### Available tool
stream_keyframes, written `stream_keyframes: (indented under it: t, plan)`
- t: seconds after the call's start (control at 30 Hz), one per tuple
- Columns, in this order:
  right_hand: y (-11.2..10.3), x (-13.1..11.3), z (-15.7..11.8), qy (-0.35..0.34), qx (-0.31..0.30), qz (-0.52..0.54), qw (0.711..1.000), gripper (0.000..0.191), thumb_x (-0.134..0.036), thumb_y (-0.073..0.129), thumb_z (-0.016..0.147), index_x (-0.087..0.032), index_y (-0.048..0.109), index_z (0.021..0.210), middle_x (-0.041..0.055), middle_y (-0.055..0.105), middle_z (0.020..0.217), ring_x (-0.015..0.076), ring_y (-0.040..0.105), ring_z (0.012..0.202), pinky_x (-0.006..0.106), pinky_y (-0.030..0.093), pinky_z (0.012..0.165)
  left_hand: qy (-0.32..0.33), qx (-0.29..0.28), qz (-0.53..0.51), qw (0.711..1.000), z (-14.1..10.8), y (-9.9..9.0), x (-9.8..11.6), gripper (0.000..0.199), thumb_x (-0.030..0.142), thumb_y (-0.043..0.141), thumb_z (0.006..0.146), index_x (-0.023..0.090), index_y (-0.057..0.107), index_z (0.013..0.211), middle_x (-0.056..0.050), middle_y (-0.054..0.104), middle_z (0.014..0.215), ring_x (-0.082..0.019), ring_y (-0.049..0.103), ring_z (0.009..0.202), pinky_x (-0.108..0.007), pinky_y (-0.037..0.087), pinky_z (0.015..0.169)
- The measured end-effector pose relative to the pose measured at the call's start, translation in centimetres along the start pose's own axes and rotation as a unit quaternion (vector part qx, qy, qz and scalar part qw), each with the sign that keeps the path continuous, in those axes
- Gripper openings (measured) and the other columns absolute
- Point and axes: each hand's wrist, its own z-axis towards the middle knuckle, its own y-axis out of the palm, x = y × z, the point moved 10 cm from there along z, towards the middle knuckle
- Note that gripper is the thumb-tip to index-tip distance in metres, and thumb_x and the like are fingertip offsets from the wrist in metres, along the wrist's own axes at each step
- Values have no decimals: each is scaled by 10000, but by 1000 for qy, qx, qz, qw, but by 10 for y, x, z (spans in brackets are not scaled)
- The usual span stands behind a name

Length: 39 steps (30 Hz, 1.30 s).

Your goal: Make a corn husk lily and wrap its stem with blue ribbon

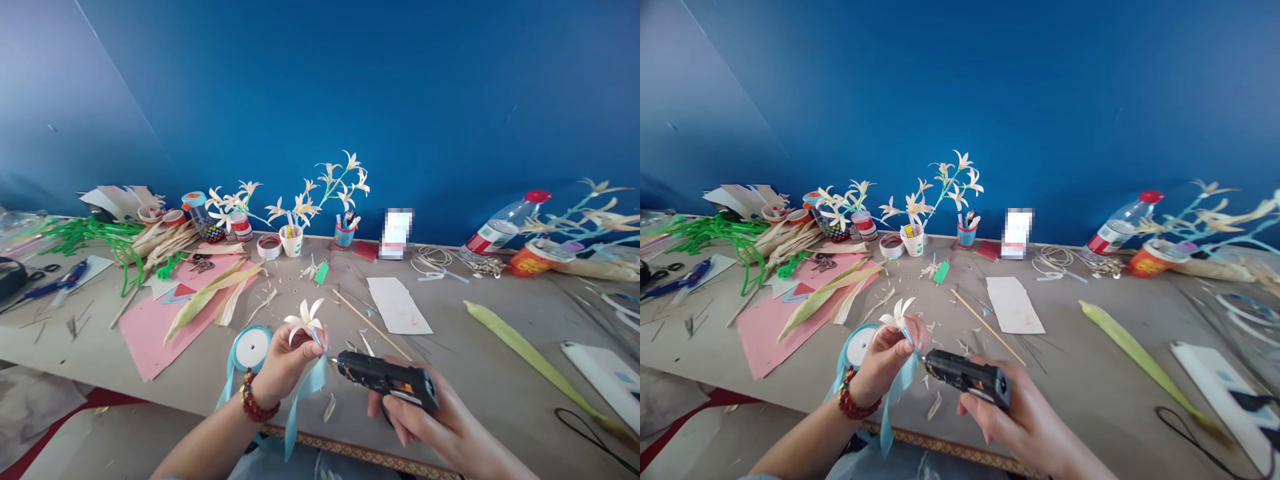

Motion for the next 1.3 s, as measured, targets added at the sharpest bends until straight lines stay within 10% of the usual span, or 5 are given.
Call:
stream_keyframes:
  t: [1.3]
  plan:
    - [-4, 12, -3, -72, 57, -115, 989, 272, -443, 510, 925, -183, 570, 878, 26, 619, 616, 135, 511, 438, 245, 441, 436, 9, 16, 12, 1000, 0, -1, 4, 357, 416, 822, 678, 156, 592, 595, -3, 521, 653, -142, 465, 650, -280, 369, 634]
